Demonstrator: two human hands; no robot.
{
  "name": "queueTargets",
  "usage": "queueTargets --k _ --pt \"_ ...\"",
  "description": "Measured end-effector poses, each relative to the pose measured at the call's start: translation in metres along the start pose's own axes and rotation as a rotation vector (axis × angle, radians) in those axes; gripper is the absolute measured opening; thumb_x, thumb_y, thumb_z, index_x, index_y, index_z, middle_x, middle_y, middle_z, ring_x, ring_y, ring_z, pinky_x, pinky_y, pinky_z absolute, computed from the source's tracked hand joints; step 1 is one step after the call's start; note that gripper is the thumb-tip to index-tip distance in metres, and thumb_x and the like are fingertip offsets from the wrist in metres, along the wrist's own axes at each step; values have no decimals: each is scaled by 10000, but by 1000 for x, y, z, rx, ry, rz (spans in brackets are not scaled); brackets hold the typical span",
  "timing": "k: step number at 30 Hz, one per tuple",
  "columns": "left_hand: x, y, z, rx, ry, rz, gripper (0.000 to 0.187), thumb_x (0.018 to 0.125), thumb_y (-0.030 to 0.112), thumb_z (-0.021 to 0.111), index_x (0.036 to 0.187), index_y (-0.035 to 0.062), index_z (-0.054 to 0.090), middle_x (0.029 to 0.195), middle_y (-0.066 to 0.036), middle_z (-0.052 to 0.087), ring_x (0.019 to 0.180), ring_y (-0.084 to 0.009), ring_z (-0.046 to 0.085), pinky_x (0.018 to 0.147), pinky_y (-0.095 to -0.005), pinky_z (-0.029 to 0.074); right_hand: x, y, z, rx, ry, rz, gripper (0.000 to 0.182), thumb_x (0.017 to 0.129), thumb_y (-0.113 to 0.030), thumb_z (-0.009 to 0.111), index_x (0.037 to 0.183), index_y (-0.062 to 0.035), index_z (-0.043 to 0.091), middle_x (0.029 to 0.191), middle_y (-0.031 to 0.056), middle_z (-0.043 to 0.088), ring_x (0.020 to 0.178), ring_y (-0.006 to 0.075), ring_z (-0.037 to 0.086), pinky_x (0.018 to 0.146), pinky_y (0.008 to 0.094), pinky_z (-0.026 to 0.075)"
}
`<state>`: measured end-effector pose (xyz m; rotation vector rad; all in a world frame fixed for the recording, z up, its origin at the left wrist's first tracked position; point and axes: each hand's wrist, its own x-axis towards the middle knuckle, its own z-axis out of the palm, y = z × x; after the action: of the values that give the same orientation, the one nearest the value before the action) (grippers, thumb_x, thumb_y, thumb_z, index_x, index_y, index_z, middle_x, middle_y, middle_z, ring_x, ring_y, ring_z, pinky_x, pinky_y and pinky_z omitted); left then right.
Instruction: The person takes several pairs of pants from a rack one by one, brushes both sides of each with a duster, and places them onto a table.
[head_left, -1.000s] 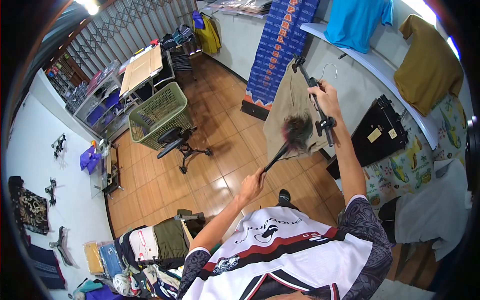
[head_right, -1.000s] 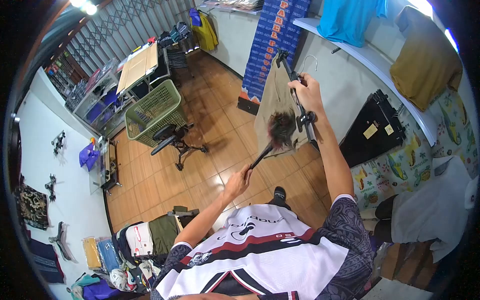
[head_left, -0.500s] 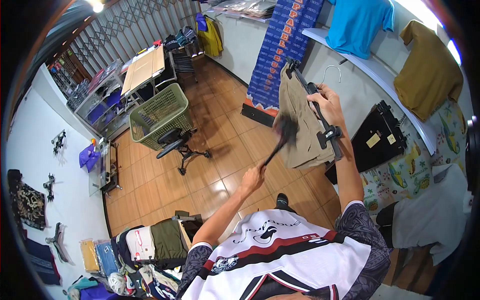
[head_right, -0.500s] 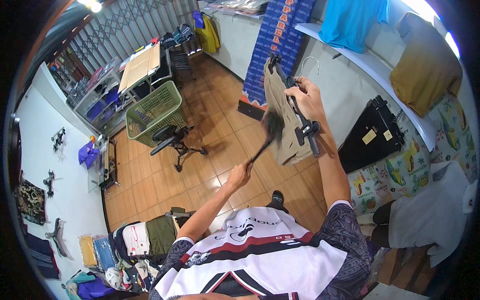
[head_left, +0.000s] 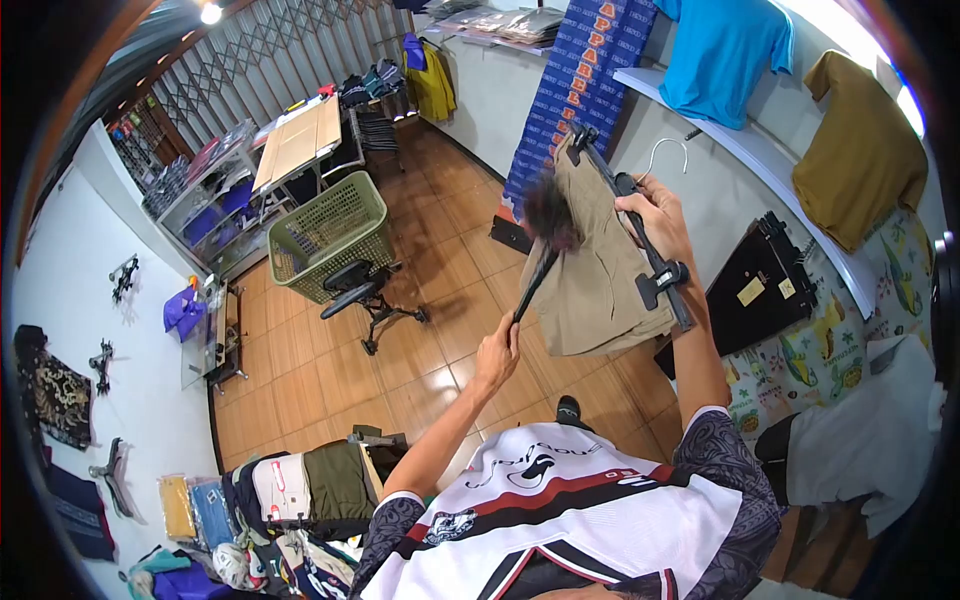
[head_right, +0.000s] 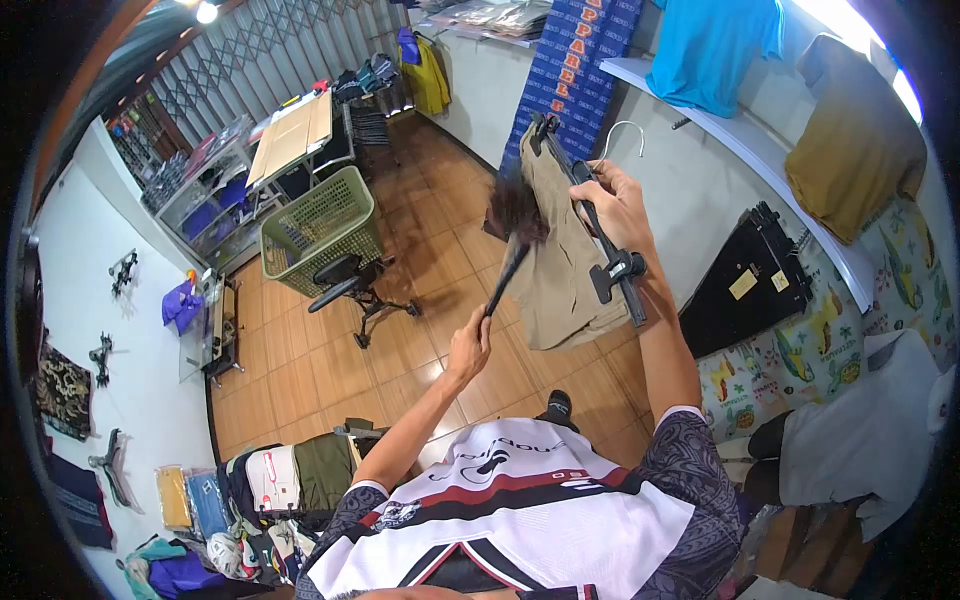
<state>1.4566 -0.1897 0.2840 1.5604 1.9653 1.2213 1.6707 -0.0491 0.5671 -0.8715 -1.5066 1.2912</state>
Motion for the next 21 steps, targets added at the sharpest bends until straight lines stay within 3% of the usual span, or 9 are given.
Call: queueTargets --k 3,6,9,12,15,18,21 --pt "-23 -112 21 220 -208 -16 309 1056 275 475 1276 95 596 787 -278 665 780 -491 660 674 -578 510 -2 2 2 4 -16 -1 220 859 -73 657 1066 -1 650 783 -7 604 570 38 501 511 209 360" --pt "-25 -122 -3 244 -62 -94 315 1056 271 484 1284 88 602 780 -285 651 744 -485 658 653 -551 502 5 15 6 -3 -23 9 220 859 -77 659 1068 -6 652 787 -6 608 575 37 503 519 210 365" --pt "-9 -27 -61 -24 39 -147 321 1056 262 495 1304 84 595 770 -289 633 703 -472 653 628 -528 482 11 27 22 4 -29 44 177 865 -85 662 1031 -24 655 787 -8 612 579 41 507 530 215 371" --pt "-12 18 -75 -228 113 -87 322 1056 247 502 1329 98 584 725 -290 604 663 -473 631 607 -511 458 19 33 46 31 -56 72 115 874 -85 660 978 -41 645 771 -13 607 559 44 501 512 222 361" --pt "-48 5 -51 -150 37 10 336 1049 238 505 1352 113 579 721 -243 641 644 -436 651 594 -500 491 30 40 65 61 -49 71 106 875 -86 660 970 -43 642 744 -20 595 535 42 484 491 228 345" --pt "-86 -55 -37 80 -141 -109 344 1053 290 489 1335 124 595 777 -291 652 739 -482 663 665 -575 502 31 39 86 51 -27 53 96 878 -83 659 963 -47 632 675 -40 546 496 43 458 463 236 329" --pt "-108 -109 -49 224 -98 -196 351 1048 305 483 1339 142 595 790 -284 669 773 -498 658 706 -612 507 37 43 103 53 -66 50 129 882 -82 655 998 -39 617 634 -51 511 442 41 420 424 241 301"
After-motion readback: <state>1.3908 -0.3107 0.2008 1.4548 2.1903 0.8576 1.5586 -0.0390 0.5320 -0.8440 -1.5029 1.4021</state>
